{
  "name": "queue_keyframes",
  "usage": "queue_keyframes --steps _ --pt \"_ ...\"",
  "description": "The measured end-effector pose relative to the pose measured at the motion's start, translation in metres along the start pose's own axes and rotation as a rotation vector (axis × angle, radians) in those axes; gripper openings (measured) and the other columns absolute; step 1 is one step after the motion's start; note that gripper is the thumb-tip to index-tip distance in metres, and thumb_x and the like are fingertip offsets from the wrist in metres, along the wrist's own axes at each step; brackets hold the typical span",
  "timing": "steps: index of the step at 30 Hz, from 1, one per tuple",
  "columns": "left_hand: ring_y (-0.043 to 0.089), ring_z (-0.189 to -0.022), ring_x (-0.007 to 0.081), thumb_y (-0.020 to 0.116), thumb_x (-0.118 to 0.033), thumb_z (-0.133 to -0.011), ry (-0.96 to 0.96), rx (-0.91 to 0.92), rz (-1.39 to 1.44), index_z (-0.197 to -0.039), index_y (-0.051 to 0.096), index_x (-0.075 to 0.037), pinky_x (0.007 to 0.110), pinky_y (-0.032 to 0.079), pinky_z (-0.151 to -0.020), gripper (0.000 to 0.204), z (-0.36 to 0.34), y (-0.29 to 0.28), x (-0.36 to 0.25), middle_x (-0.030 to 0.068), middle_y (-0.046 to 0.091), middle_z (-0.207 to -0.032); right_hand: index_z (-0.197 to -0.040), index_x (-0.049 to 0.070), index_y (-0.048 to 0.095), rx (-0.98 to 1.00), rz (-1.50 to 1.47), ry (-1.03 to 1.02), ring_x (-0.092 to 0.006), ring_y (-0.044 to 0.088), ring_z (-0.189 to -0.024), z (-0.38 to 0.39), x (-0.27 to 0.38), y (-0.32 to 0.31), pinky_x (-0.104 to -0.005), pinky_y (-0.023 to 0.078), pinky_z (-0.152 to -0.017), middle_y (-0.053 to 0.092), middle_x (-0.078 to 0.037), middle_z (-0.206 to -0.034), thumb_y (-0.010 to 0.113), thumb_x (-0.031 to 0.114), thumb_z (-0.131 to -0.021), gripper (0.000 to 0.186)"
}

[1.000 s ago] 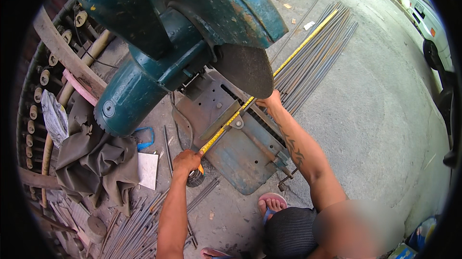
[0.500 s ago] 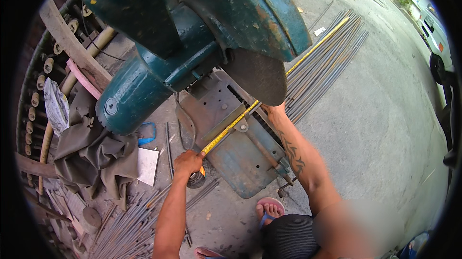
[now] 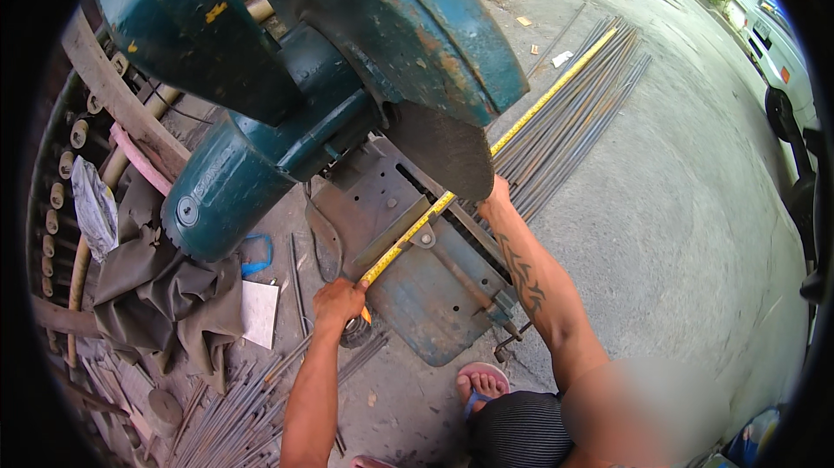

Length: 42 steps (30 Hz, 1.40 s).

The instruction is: The person measures metal rods with a tape measure, positions them under a chop saw, and cuts them to length. The cut pieces are placed on the ground next to the saw. The process is repeated multiple times.

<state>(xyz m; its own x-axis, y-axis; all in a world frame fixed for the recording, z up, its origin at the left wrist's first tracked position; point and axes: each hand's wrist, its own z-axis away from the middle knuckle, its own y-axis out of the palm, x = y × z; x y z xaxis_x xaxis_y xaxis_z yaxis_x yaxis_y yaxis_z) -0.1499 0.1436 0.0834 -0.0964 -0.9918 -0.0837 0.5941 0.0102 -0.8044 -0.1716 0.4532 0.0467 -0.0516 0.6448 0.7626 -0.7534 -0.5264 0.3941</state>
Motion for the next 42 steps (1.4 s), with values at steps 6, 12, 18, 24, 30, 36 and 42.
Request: queue_keyframes --steps 6,12,18,24,30,36,42 --pt "0.057 -0.106 0.0332 0.047 -0.048 -0.086 -0.055 0.017 -0.067 -0.105 0.063 0.001 0.040 0.043 -0.090 0.054 -0.003 -0.005 -0.008 0.0210 0.061 -0.109 -0.110 -0.009 0.050 0.050 0.103 0.063 -0.0334 0.059 -0.092 -0.008 0.006 -0.021 -0.0435 0.046 -0.086 0.059 -0.021 -0.104 0.036 0.011 -0.093 0.030" --pt "0.057 -0.106 0.0326 0.048 -0.047 -0.086 -0.070 0.012 -0.092 -0.106 0.063 0.000 0.039 0.044 -0.090 0.054 -0.002 -0.007 -0.012 0.0198 0.061 -0.110 -0.107 -0.009 0.056 0.066 0.439 -0.135 -0.0231 0.063 -0.084 0.016 0.020 -0.054 -0.0338 0.047 -0.073 0.064 -0.015 -0.092 0.049 0.012 -0.088 0.029" --pt "0.058 -0.104 0.0321 0.048 -0.047 -0.086 -0.055 -0.011 -0.057 -0.103 0.064 0.000 0.040 0.044 -0.088 0.053 -0.002 -0.003 -0.007 0.0194 0.062 -0.107 -0.099 -0.005 0.061 0.066 0.609 -0.206 -0.0180 0.063 -0.076 0.057 0.031 -0.095 -0.0309 0.045 -0.064 0.065 -0.010 -0.086 0.056 0.017 -0.086 0.026" --pt "0.060 -0.095 0.0331 0.045 -0.045 -0.088 0.067 -0.200 0.020 -0.094 0.067 -0.004 0.042 0.045 -0.084 0.047 0.016 -0.004 0.009 0.0170 0.065 -0.096 -0.095 -0.004 0.061 0.111 0.743 -0.148 -0.0164 0.062 -0.072 0.090 0.032 -0.118 -0.0290 0.045 -0.062 0.065 -0.009 -0.083 0.056 0.019 -0.088 0.025" --pt "0.061 -0.089 0.0358 0.047 -0.043 -0.087 0.230 -0.239 0.139 -0.086 0.069 -0.007 0.043 0.045 -0.081 0.043 0.052 -0.038 0.012 0.0182 0.066 -0.085 -0.097 -0.006 0.059 0.144 0.667 -0.220 -0.0202 0.063 -0.075 0.113 0.026 -0.102 -0.0315 0.049 -0.067 0.065 -0.013 -0.085 0.050 0.021 -0.092 0.028" --pt "0.062 -0.078 0.0355 0.052 -0.040 -0.085 0.383 -0.177 0.295 -0.080 0.068 -0.003 0.041 0.045 -0.070 0.040 0.072 -0.055 0.011 0.0181 0.064 -0.075 -0.122 -0.008 0.042 0.372 0.184 0.011 -0.0287 0.057 -0.099 0.103 0.022 -0.043 -0.0390 0.047 -0.082 0.054 -0.022 -0.114 0.036 0.037 -0.097 0.053" --pt "0.061 -0.069 0.0281 0.057 -0.044 -0.084 0.410 0.096 0.431 -0.081 0.067 0.000 0.037 0.044 -0.065 0.045 0.091 -0.006 0.033 0.0183 0.062 -0.070 -0.124 -0.003 0.033 0.479 -0.433 -0.058 -0.0295 0.054 -0.095 0.085 0.021 -0.028 -0.0414 0.046 -0.080 0.051 -0.019 -0.110 0.025 0.039 -0.097 0.051"
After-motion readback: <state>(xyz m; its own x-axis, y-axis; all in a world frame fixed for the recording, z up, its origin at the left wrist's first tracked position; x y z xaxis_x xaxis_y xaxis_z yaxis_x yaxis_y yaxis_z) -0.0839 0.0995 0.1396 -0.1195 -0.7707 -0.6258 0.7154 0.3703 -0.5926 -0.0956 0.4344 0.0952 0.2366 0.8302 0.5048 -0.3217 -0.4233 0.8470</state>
